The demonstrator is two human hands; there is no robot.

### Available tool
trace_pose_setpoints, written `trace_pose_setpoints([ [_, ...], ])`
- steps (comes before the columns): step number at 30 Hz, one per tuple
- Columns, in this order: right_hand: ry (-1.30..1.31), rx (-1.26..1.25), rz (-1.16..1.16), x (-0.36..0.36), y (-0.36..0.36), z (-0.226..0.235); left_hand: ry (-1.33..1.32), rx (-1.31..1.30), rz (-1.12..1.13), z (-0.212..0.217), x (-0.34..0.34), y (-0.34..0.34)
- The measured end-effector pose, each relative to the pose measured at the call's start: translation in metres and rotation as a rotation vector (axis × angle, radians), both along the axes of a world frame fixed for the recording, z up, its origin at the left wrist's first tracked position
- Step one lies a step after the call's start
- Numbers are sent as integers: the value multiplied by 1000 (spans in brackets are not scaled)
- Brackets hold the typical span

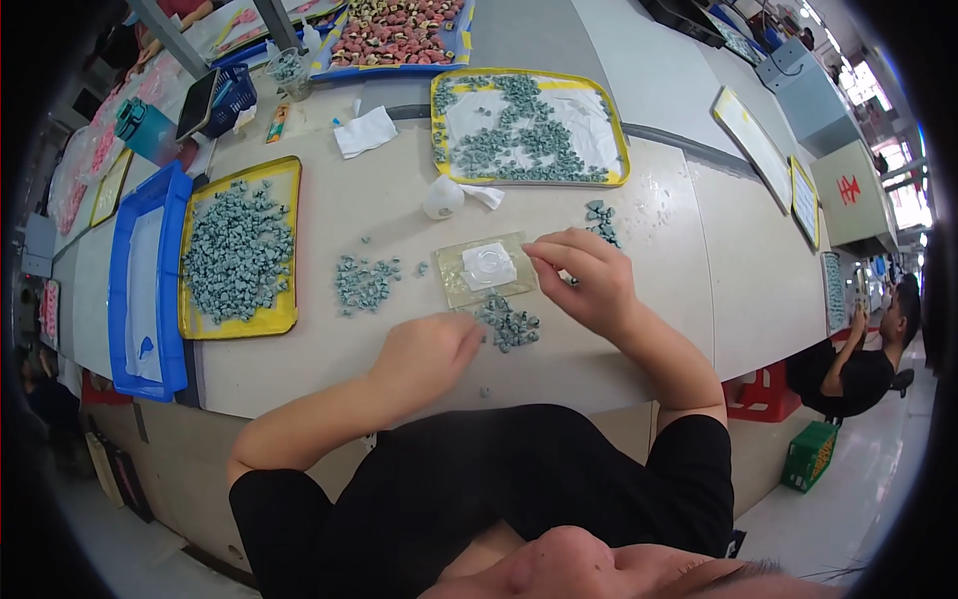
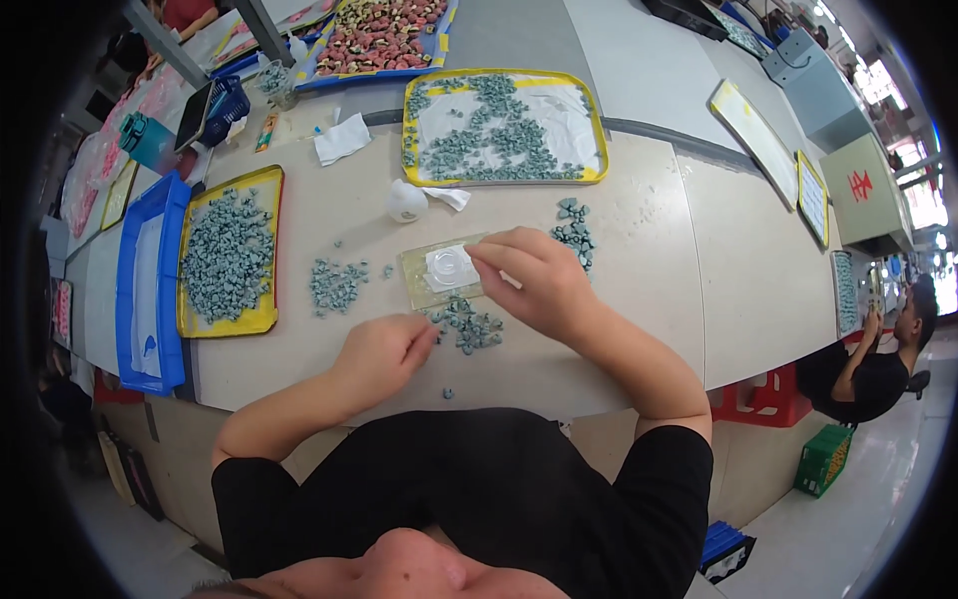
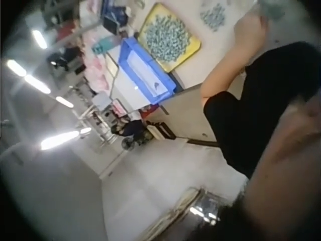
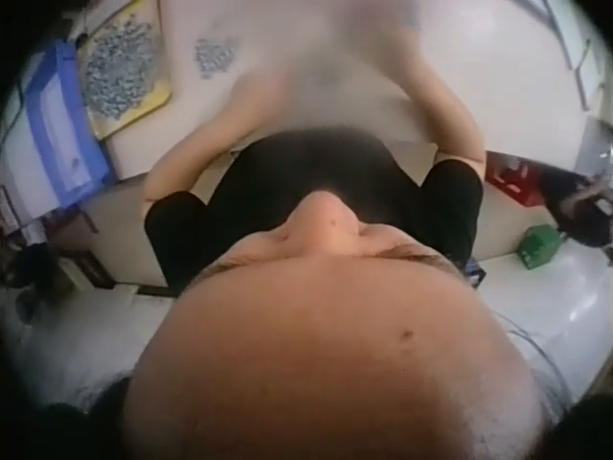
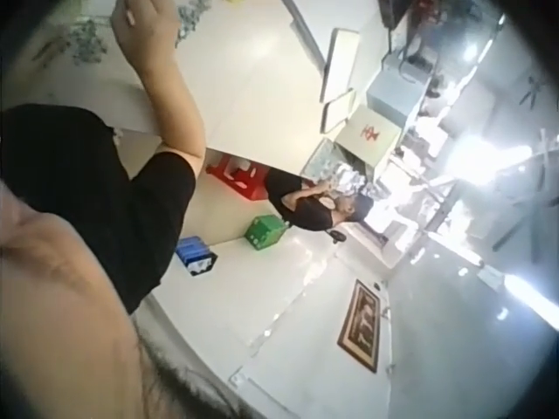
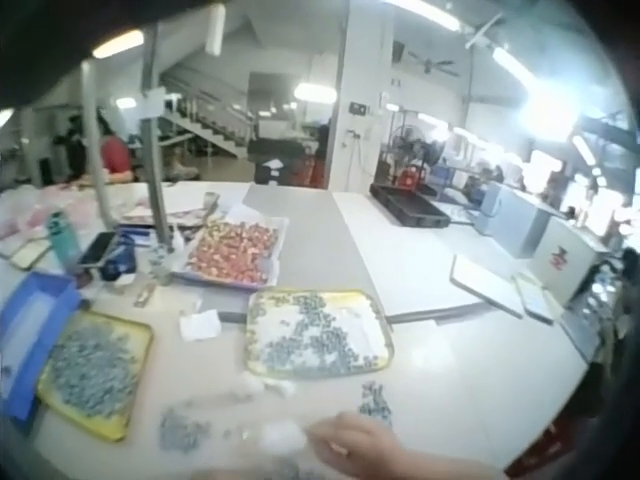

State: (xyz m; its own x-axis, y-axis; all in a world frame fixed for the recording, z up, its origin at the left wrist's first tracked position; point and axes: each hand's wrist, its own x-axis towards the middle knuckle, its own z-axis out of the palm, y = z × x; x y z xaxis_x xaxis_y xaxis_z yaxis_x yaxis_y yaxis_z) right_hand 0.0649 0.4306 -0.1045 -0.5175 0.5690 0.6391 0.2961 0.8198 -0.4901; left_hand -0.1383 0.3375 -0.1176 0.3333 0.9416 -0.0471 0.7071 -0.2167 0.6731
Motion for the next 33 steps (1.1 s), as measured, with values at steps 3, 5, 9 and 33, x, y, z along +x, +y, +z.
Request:
trace_pose_setpoints([
  [3, 19, -60, -7, 14, -13, 13, 100, -13, -37, 10, 17, -29],
  [5, 28, -82, -15, 21, -20, 19, 73, 0, -18, 21, 23, -41],
  [9, -345, -144, 53, 39, -34, 33, -53, 16, -42, 47, 16, -68],
  [33, -561, -210, 80, 25, -7, 35, 226, 751, -722, 25, 41, -6],
])
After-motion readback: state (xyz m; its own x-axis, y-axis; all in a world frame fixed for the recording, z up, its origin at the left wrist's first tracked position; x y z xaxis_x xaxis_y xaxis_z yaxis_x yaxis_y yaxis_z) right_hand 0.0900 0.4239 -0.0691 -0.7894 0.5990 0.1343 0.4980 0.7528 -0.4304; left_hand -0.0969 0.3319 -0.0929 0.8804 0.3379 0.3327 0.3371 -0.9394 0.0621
